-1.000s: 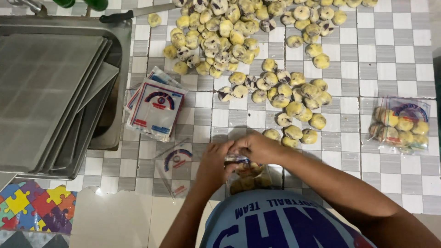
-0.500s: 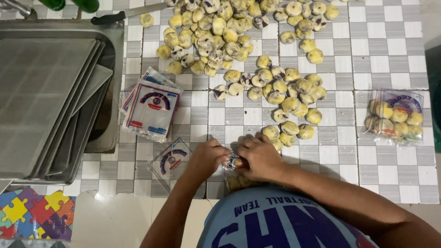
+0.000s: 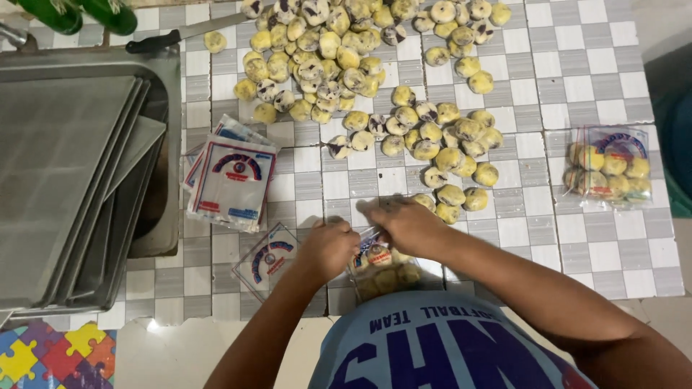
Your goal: The person is manually picking up small yellow pastries from a large pile on a tiled counter and placing them into small plastic bags for packaging.
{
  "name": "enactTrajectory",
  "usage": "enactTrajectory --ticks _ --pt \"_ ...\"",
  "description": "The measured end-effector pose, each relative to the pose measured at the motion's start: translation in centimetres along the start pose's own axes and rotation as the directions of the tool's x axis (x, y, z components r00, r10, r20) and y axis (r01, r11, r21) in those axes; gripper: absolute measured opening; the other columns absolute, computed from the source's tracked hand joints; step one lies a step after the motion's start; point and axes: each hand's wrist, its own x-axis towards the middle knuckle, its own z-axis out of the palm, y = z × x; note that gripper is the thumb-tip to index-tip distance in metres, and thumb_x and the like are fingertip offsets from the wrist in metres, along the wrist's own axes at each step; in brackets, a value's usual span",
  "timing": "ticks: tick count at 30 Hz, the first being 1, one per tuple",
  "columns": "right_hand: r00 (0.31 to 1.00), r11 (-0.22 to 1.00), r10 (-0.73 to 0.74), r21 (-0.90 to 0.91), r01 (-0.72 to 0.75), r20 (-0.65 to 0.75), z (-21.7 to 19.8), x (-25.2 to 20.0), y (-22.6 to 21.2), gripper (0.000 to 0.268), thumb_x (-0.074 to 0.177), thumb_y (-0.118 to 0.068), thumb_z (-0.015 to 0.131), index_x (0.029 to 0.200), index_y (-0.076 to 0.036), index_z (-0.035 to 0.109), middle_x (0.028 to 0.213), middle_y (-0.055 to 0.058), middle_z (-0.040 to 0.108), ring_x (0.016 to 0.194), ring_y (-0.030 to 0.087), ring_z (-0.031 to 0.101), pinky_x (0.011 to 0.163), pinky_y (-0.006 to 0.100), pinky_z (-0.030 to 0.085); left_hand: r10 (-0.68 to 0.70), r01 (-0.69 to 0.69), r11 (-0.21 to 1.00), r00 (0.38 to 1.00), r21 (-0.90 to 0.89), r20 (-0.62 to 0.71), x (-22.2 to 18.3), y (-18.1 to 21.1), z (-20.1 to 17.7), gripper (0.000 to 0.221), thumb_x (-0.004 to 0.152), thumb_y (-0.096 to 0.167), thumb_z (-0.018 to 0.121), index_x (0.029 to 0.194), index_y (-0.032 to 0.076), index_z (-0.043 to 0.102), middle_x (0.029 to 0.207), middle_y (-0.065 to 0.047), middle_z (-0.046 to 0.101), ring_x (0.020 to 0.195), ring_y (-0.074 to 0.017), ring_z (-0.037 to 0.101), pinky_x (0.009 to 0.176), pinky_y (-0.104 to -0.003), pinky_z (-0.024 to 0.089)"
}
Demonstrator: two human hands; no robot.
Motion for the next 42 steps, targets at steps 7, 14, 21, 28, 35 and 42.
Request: enactTrajectory --ticks 7,14,21,28,35,42 --pt "0.996 0.956 -0.052 -0.292 0.028 -0.075 1.9 1.2 0.1 0.010 0.073 -0.032 0.066 0.076 -0.023 0.063 0.078 -0.003 0.060 0.077 0.023 0.063 0.077 0.044 0.047 -0.135 0.178 0.970 0.962 -0.167 0.239 0.4 1.8 -4.1 0.040 0.076 0.036 0.067 0.106 0.017 0.049 0.092 -0.009 0.064 0.091 -0.0314 0.063 0.080 -0.046 0.041" --pt "0.954 0.683 0.132 0.722 0.110 -0.270 -3.4 -3.0 -1.3 0.017 0.070 -0.014 0.074 0.068 -0.006 0.059 0.077 0.010 0.060 0.072 0.028 0.060 0.063 0.039 0.045 -0.231 0.179 0.755 0.973 -0.630 -0.001 -0.3 3.5 -7.2 0.014 0.078 0.021 0.069 0.083 0.010 0.061 0.080 -0.013 0.061 0.077 -0.0349 0.062 0.064 -0.037 0.049" --pt "0.839 0.160 0.537 0.987 0.000 -0.087 0.4 -6.4 -1.3 0.016 0.080 -0.018 0.070 0.080 -0.002 0.069 0.067 0.006 0.062 0.062 0.015 0.061 0.059 0.028 0.050 -0.332 0.153 0.606 0.940 -0.780 -0.074 1.5 5.9 -5.2 0.009 0.080 0.017 0.070 0.077 0.013 0.062 0.063 -0.007 0.068 0.055 -0.0126 0.061 0.049 -0.023 0.046" --pt "0.746 0.523 0.579 0.852 -0.030 -0.329 -5.7 -13.2 2.7 0.012 0.078 -0.002 0.062 0.085 -0.004 0.071 0.072 0.014 0.073 0.066 0.020 0.067 0.066 0.036 0.052 -0.368 0.119 0.556 0.922 -0.823 -0.116 8.5 14.2 -7.1 0.018 0.075 0.014 0.074 0.089 0.009 0.064 0.076 -0.015 0.071 0.072 -0.0296 0.070 0.061 -0.037 0.055" --pt "0.411 0.748 0.660 0.499 -0.438 -0.629 -9.5 -22.6 20.3 0.010 0.090 -0.010 0.055 0.093 -0.014 0.064 0.078 0.005 0.067 0.074 0.027 0.066 0.070 0.037 0.050 -0.282 0.012 0.642 0.933 -0.766 -0.222 28.3 24.8 -3.2 0.019 0.080 0.024 0.067 0.096 0.018 0.059 0.093 -0.007 0.069 0.093 -0.0287 0.065 0.081 -0.041 0.052" --pt "0.322 0.481 0.865 0.451 -0.752 -0.385 -9.4 -23.1 31.0 0.022 0.091 -0.032 0.048 0.110 -0.027 0.055 0.084 0.010 0.069 0.085 0.033 0.066 0.076 0.048 0.050 -0.197 0.049 0.923 0.913 -0.383 -0.358 38.4 28.6 0.8 0.018 0.089 0.022 0.055 0.104 0.013 0.052 0.085 -0.013 0.065 0.084 -0.0338 0.065 0.075 -0.048 0.050"
